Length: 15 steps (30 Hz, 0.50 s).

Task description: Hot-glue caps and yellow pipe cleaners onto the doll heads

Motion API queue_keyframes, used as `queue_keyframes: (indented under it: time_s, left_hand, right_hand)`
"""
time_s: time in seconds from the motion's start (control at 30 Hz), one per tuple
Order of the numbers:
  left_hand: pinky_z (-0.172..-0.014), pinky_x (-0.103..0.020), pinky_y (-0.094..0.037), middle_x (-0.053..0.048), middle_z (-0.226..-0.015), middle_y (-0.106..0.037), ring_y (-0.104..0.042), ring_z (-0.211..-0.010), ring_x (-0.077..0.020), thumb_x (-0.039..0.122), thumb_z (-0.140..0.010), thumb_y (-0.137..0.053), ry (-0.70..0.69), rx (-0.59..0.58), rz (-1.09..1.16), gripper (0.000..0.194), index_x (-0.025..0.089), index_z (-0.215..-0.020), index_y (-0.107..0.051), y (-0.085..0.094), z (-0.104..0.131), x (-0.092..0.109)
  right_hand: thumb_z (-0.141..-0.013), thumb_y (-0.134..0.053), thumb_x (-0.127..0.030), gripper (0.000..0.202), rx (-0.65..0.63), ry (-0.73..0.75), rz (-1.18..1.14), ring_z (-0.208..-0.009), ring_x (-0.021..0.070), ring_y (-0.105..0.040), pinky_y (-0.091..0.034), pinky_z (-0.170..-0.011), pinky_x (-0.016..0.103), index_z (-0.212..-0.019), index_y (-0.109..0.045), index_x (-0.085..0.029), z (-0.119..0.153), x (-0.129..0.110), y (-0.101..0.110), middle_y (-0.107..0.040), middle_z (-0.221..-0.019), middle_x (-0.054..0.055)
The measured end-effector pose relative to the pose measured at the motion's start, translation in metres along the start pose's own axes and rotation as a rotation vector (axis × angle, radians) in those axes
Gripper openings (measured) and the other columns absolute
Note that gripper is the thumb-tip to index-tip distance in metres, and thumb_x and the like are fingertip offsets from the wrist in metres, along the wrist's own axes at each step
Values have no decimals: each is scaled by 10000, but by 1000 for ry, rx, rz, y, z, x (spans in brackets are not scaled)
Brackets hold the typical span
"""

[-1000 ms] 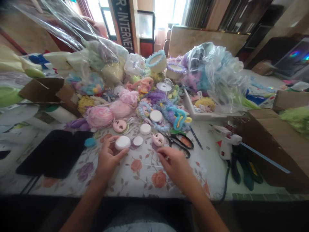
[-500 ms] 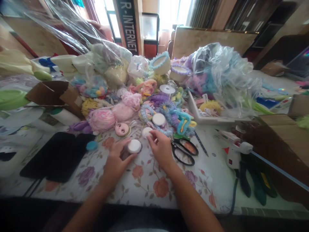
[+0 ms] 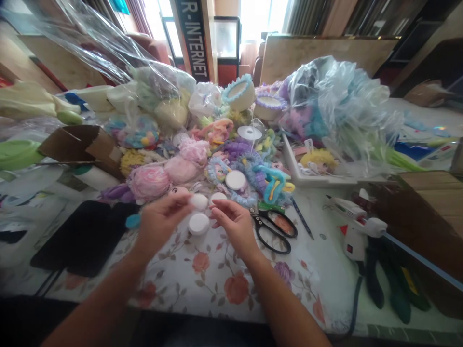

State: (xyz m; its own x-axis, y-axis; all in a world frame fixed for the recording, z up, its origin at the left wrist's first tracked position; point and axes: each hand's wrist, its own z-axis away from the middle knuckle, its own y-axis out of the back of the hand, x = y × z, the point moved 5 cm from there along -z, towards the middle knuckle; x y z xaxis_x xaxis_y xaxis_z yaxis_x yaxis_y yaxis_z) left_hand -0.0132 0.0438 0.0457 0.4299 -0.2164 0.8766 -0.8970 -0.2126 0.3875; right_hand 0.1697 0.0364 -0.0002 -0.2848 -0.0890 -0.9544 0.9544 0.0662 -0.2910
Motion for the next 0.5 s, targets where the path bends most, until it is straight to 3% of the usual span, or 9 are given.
queue_keyframes:
  time_s: [0.07, 0.13, 0.2, 0.27, 0.37, 0.5]
  left_hand:
    - [-715, -277, -540, -27, -923, -725, -654, -749, -152, 294, -749, -716, 11, 162, -25, 274, 181, -1000, -715, 28, -44, -7]
    - [-734, -288, -529, -20, -877, -707, -636, -735, -139, 244, -768, -668, 78, 233, -59, 244, 154, -994, -689, 52, -94, -22]
    - [-718, -303, -523, -30, -798, -683, -615, -690, -135, 185, -780, -629, 129, 209, -103, 142, 112, -896, -664, 65, -139, -37]
    - [-732, -320, -522, -26, -730, -654, -599, -675, -136, 132, -780, -601, 191, 120, -207, 49, 95, -804, -623, 65, -170, -51]
    - [-884, -369, -492, -15, -728, -637, -607, -806, -159, 128, -794, -598, 181, 20, -325, 52, 80, -782, -582, 55, -188, -59]
    - [-1128, -442, -256, -49, -926, -670, -512, -1186, -232, 203, -832, -600, 88, -35, -462, 128, 91, -807, -545, 43, -186, -58]
  right_hand:
    - [-752, -741, -378, 274, 32, -7, 20, -694, 147, -643, -508, -563, 235, -941, -729, -180, -1, -1, 2, -729, -860, 52]
    - [-770, -714, -383, 252, 34, -19, 64, -620, 128, -613, -478, -524, 224, -899, -722, -167, 0, -1, 2, -717, -798, 46]
    - [-785, -690, -377, 237, 17, -17, 105, -568, 115, -582, -458, -500, 218, -880, -717, -162, 0, -1, 1, -707, -758, 38]
    - [-798, -667, -366, 223, -11, 8, 144, -566, 118, -579, -458, -497, 219, -871, -715, -161, 1, -2, -1, -703, -748, 38]
    - [-815, -633, -330, 191, -33, 62, 234, -589, 133, -593, -474, -514, 228, -861, -714, -164, 2, -2, -3, -702, -738, 40]
    - [-832, -594, -296, 172, -13, 114, 394, -571, 141, -597, -466, -513, 236, -849, -715, -175, 1, -2, -3, -697, -698, 33]
